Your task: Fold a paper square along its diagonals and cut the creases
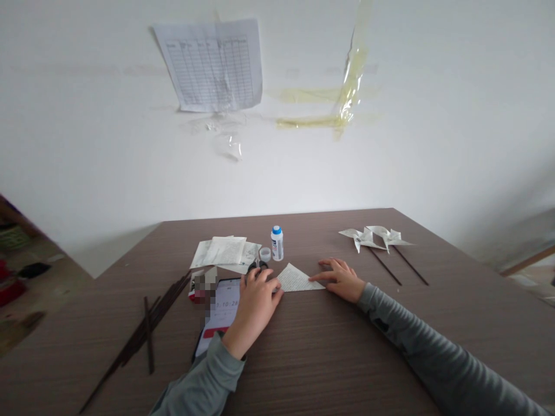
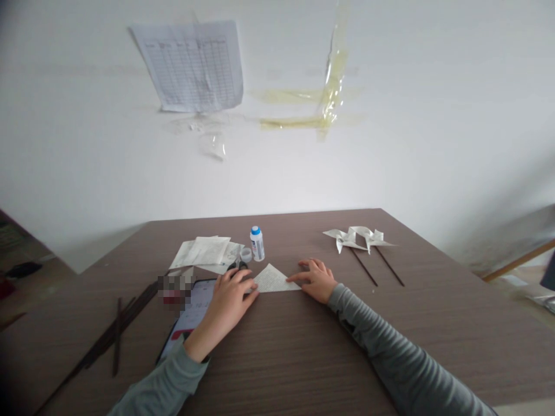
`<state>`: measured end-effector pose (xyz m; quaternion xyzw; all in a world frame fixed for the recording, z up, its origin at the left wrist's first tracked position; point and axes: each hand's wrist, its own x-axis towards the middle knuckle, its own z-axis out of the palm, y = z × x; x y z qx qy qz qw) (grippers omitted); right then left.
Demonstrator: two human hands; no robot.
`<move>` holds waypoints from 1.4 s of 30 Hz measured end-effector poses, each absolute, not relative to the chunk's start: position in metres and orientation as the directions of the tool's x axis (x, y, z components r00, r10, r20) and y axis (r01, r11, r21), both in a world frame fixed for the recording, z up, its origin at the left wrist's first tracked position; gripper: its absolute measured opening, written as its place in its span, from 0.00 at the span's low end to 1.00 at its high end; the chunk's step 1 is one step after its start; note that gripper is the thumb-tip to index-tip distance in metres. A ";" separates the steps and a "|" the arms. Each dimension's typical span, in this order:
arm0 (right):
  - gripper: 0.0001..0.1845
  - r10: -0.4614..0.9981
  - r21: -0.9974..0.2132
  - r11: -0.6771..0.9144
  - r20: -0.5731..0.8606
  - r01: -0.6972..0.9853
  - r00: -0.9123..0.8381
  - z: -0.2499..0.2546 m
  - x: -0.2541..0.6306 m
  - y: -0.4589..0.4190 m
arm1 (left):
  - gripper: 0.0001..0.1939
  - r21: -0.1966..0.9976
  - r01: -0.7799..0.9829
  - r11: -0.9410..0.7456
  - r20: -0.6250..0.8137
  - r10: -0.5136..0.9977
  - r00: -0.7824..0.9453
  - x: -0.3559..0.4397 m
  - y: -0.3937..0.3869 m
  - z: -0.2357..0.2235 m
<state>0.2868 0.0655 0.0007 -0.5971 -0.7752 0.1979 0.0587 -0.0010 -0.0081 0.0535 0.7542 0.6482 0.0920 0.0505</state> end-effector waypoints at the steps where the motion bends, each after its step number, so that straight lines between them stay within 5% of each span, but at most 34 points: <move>1: 0.32 0.954 -0.386 0.206 -0.123 0.899 -0.272 0.002 0.284 0.062 | 0.14 0.199 0.966 -0.165 0.072 0.985 0.154 0.000 -0.008 0.054; 6: 0.18 0.957 -0.428 0.260 -0.005 0.865 -0.290 0.013 0.264 0.046 | 0.08 0.212 0.956 -0.201 0.091 0.978 0.185 0.006 -0.009 0.052; 20: 0.23 0.988 -0.380 0.140 -0.005 0.914 -0.154 0.019 0.226 0.032 | 0.11 0.200 0.969 -0.147 0.132 0.984 0.122 0.018 -0.011 0.051; 28: 0.23 0.990 -0.410 0.084 -0.073 0.908 -0.124 0.023 0.224 0.036 | 0.28 0.264 0.960 -0.088 0.049 0.996 0.078 0.019 -0.009 0.065; 42: 0.25 0.976 -0.399 0.043 -0.179 0.916 -0.124 0.037 0.256 0.047 | 0.29 0.212 0.974 -0.076 -0.036 0.996 0.085 -0.011 -0.010 0.067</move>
